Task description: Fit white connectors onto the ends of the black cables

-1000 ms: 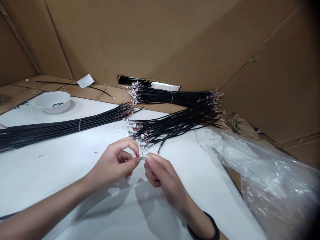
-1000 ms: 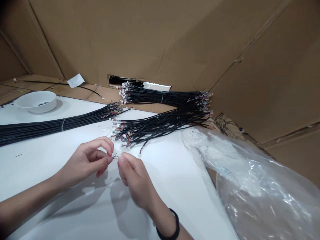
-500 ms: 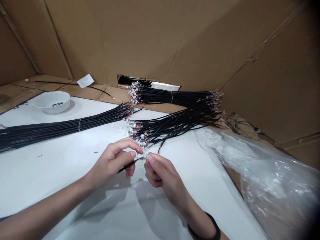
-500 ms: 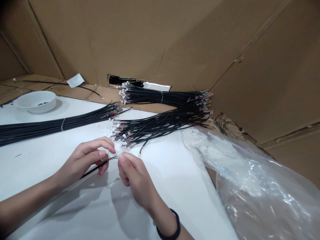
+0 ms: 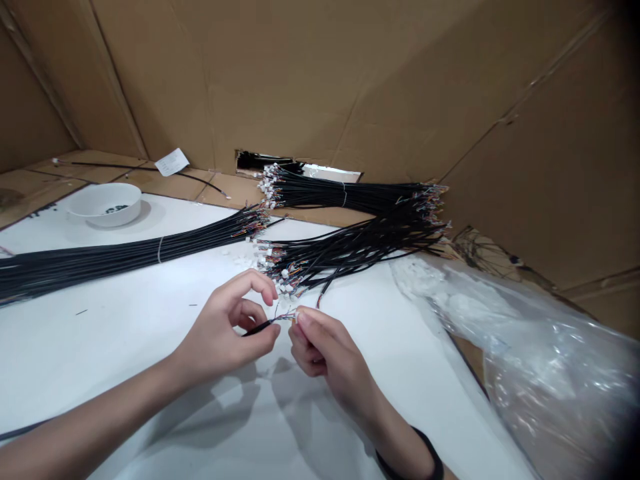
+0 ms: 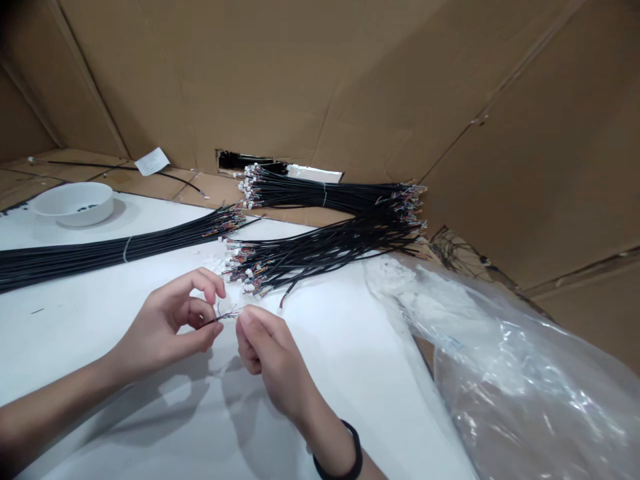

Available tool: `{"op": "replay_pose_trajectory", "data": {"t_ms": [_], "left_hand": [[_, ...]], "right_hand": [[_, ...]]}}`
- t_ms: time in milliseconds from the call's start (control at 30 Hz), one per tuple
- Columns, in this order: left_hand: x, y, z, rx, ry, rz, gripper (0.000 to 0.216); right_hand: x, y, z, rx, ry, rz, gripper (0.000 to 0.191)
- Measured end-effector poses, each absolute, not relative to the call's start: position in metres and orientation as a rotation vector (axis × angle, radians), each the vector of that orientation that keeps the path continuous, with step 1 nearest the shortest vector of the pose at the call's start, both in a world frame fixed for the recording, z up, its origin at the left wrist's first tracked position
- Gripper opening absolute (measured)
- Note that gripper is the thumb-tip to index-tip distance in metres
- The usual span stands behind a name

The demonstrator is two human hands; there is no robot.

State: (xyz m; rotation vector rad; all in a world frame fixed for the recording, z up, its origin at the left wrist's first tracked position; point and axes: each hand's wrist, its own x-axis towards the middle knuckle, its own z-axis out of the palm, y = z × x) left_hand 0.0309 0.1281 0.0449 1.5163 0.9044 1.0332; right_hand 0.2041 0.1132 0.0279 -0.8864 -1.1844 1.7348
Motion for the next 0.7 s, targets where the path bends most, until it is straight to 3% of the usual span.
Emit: {"op": "replay_pose_trajectory", "data": {"t_ms": [167,533,700], "left_hand": [[0.0307,0.1295,0.0423,1.622,0.955,1.042,0.004],[0.0266,0.1315,0.0469,1.553,0.821,0.946,0.014],[0.0269,0.1323,0.0407,1.794,0.871,1.037,0.014]], "right_hand": [[0.2037,0.1130,0.0279,-0.894,-1.188,1.731,0.048],[0.2049,0.1153,0.0317,-0.858,-1.128,1.771,0.047],[0.2048,0.1161,0.0309,-0.870,-1.122,1.769,0.047]]}}
